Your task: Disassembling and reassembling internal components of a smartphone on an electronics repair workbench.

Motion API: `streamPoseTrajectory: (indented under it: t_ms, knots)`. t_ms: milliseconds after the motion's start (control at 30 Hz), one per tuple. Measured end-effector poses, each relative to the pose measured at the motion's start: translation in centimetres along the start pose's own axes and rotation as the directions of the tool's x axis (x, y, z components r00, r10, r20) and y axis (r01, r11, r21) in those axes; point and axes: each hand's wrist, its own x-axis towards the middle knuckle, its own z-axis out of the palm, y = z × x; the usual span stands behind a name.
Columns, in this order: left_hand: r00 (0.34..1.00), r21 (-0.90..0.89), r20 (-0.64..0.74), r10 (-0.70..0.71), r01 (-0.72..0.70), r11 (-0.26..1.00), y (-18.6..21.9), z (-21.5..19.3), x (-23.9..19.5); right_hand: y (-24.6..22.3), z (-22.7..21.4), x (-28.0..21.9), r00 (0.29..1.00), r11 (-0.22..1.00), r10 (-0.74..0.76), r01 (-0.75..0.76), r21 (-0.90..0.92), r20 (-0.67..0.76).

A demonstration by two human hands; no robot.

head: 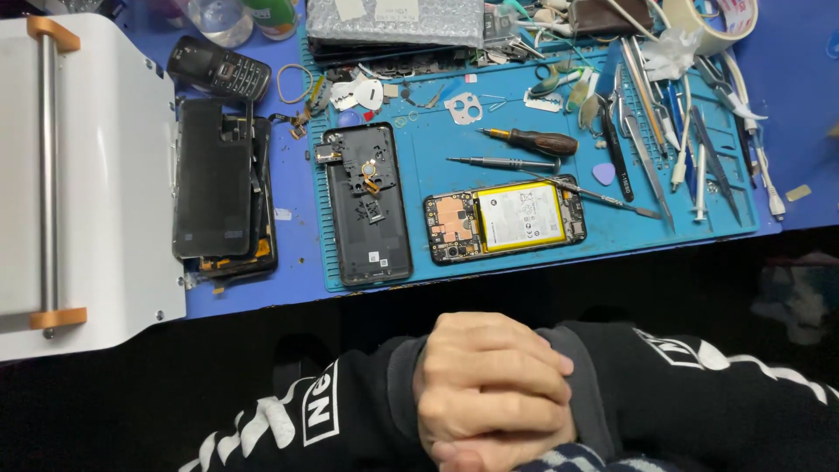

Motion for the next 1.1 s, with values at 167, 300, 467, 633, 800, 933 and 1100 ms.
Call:
streamPoseTrajectory:
  t_ms: [167,300,467,633,800,933,1100]
  knots:
    - [0.885,-0.014,0.314,-0.342,0.365,0.931,0.5,-2.4,-1.6,-5.5,0.0,-4.7,0.861,0.284,0.276,-0.498,-0.820,-0.428]
    - [0.702,-0.051,0.408,-0.584,0.656,0.753,0.6,-2.5,-3.7,-4.0,1.0,-7.6,0.631,0.461,0.259,-0.746,-0.481,-0.731]
    - [0.658,-0.128,0.468,-0.591,0.711,0.691,0.0,-3.0,-4.0,-5.6,0.6,-6.0,0.620,0.234,0.273,-0.785,-0.574,-0.736]
    - [0.663,-0.032,0.459,-0.591,0.677,0.735,0.0,-3.7,-4.3,-5.2,-0.9,-5.2,0.587,0.427,0.427,-0.801,-0.418,-0.688]
    - [0.620,0.034,0.472,-0.626,0.697,0.716,0.0,-4.2,-4.0,-6.1,-1.4,-2.9,0.407,0.350,0.596,-0.908,-0.232,-0.692]
    - [0.634,0.042,0.483,-0.604,0.672,0.739,-0.3,-3.8,-3.1,-7.3,-1.4,-3.2,0.441,0.384,0.534,-0.887,-0.258,-0.722]
    - [0.666,0.192,0.473,-0.577,0.561,0.805,0.1,-4.0,1.5,-16.5,-1.3,-1.6,0.643,-0.025,0.450,-0.685,-0.728,-0.620]
